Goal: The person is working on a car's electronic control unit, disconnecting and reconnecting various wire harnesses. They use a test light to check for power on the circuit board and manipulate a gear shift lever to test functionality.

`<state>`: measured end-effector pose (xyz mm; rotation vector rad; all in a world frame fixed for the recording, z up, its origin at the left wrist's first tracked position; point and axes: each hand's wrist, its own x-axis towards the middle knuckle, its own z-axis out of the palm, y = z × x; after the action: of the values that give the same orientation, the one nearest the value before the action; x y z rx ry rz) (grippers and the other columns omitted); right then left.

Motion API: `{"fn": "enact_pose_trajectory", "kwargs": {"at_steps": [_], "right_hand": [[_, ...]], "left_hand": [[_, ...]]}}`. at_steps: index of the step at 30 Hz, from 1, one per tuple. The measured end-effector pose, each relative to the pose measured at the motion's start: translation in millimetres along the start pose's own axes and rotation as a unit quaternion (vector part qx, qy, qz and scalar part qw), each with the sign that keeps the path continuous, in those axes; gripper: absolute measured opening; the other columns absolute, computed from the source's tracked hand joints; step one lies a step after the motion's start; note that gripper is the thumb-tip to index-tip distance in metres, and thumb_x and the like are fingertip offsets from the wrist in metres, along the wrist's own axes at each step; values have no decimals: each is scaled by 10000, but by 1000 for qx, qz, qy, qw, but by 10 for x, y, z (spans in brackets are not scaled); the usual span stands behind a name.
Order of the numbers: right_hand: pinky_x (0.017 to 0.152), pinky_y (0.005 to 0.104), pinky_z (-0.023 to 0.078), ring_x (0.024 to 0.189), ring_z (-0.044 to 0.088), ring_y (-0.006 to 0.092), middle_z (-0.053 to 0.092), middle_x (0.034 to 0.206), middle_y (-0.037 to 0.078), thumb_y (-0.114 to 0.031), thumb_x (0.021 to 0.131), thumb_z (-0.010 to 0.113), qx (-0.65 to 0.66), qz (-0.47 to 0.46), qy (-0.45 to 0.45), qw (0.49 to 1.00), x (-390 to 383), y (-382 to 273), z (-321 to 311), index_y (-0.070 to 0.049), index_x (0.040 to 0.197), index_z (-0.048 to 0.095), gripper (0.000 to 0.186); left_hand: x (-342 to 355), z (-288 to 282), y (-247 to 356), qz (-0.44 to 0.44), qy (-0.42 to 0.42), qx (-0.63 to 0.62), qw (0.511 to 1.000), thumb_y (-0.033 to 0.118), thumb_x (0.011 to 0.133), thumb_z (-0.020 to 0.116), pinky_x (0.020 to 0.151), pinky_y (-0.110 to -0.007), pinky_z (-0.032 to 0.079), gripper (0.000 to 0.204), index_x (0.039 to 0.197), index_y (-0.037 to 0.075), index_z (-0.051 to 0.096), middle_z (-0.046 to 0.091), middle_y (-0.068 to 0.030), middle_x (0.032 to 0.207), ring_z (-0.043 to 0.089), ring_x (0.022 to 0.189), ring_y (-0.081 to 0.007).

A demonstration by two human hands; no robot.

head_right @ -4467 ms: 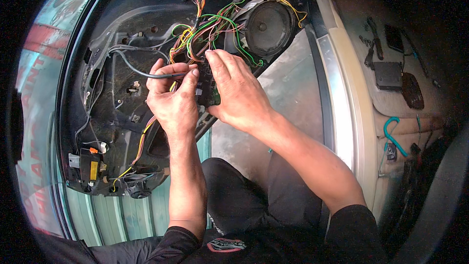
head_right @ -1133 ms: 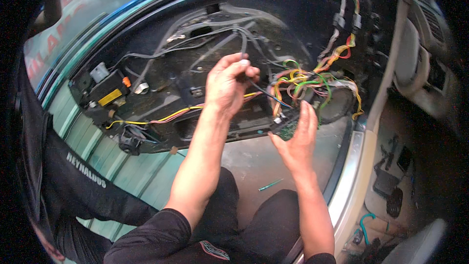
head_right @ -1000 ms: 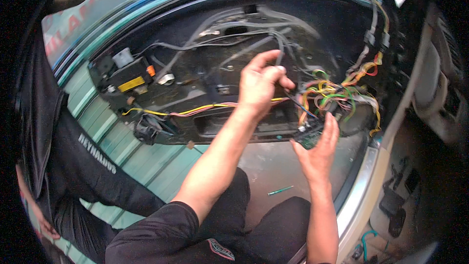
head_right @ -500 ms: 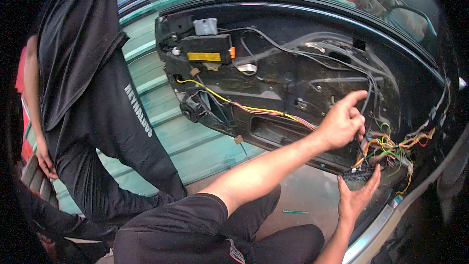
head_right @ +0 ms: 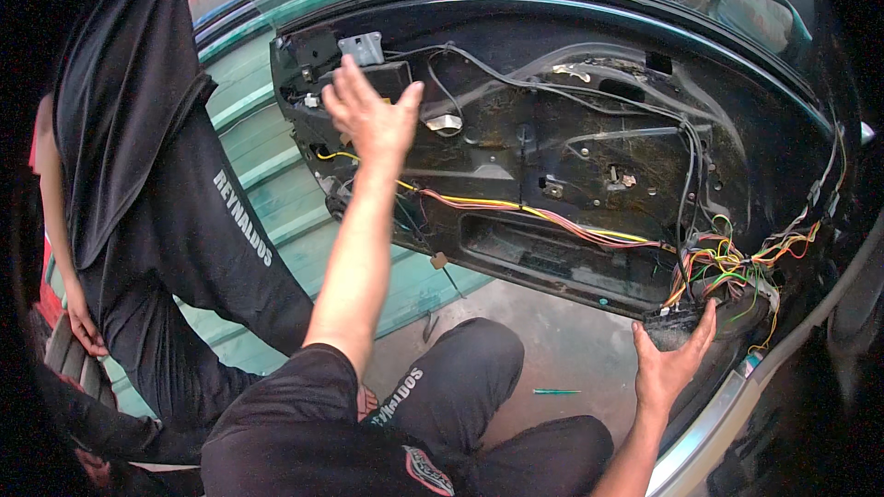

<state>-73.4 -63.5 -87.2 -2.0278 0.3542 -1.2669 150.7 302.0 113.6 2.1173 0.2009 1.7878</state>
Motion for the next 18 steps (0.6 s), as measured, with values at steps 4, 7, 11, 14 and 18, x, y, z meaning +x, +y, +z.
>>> {"fn": "enact_pose_trajectory", "kwargs": {"at_steps": [4, 7, 11, 14, 18], "right_hand": [[1214, 436, 272, 1454, 367, 348, 385, 1560, 198, -107, 633, 912, 6, -4, -1, 1000, 2, 6, -6, -58, 1568, 318, 1108], [1214, 436, 273, 1452, 370, 350, 388, 1560, 198, -107, 633, 911, 0, -6, -2, 1000, 11, 26, -31, -60, 1569, 318, 1108], [1214, 439, 271, 1449, 375, 353, 396, 1557, 196, -103, 631, 907, 8, -12, -3, 1000, 12, 24, -18, -66, 1571, 316, 1111], [1214, 443, 271, 1447, 377, 355, 401, 1553, 195, -105, 630, 905, 11, -8, -1, 1000, 22, 30, -39, -71, 1570, 321, 1108], [1216, 446, 266, 1455, 366, 353, 403, 1553, 199, -89, 621, 905, 15, -6, 5, 1000, 20, 26, -36, -68, 1566, 331, 1106]], "left_hand": [[163, 147, -342, -33, -123, 17, 992, 622, 741, 802, 1173, -610, 298, 1130, 1592, 123, 251, 155, -276, 1645, 184, 1471, -568], [205, 161, -375, -25, -120, -6, 992, 614, 744, 802, 1168, -605, 313, 1083, 1574, 134, 298, 157, -286, 1641, 192, 1463, -582], [135, 152, -372, -20, -85, -13, 996, 595, 763, 794, 1163, -605, 320, 1005, 1549, 159, 345, 170, -291, 1636, 201, 1463, -578], [73, 170, -434, 3, -77, -36, 996, 634, 793, 758, 1183, -591, 289, 1016, 1580, 169, 313, 182, -276, 1642, 181, 1481, -553], [-42, 290, -683, 0, -106, -85, 991, 627, 857, 705, 1238, -553, 155, 1159, 1584, -66, 125, 106, -298, 1656, 80, 1538, -468]]}}
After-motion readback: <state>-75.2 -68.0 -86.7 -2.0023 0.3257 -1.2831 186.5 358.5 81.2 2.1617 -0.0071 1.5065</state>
